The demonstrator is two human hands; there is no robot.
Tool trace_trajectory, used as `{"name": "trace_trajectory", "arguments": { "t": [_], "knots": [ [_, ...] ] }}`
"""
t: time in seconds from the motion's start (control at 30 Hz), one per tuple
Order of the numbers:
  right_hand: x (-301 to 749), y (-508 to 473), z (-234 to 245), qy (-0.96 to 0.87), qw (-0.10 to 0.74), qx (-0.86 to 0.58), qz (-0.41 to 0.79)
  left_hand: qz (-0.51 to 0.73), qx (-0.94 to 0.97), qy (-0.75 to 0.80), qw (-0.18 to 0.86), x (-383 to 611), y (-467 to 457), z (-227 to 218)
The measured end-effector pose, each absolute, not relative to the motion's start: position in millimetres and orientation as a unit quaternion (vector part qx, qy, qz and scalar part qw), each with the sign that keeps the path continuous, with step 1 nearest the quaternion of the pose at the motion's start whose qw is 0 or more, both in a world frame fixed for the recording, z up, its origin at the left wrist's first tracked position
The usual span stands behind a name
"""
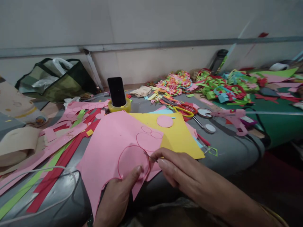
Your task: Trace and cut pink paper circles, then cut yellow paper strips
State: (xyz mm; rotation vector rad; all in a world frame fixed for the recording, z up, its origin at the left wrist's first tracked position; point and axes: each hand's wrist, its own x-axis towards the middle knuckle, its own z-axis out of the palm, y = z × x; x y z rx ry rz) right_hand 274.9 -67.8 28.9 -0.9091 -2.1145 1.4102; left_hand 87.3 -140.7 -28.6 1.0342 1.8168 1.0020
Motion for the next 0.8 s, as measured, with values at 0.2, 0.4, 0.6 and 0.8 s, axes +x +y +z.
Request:
{"name": "trace_trajectory", "arguments": {
  "t": [0.2,0.4,0.6,0.8],
  "knots": [
    [268.6,-44.7,2.8,-0.772,0.218,-0.277,0.529,0.442,0.305,0.633,0.558,95.7,-134.4,-24.2],
    [262.6,-46.2,-0.3,-0.692,0.087,-0.352,0.624,0.512,0.21,0.512,0.656,101.5,-131.7,-27.8],
    [258.9,-42.3,-0.5,-0.684,0.081,-0.336,0.643,0.522,0.182,0.5,0.666,101.9,-129.7,-21.2],
    [256.8,-40.5,-4.3,-0.688,0.085,-0.324,0.644,0.522,0.203,0.52,0.644,99.4,-129.7,-25.8]
  ]
}}
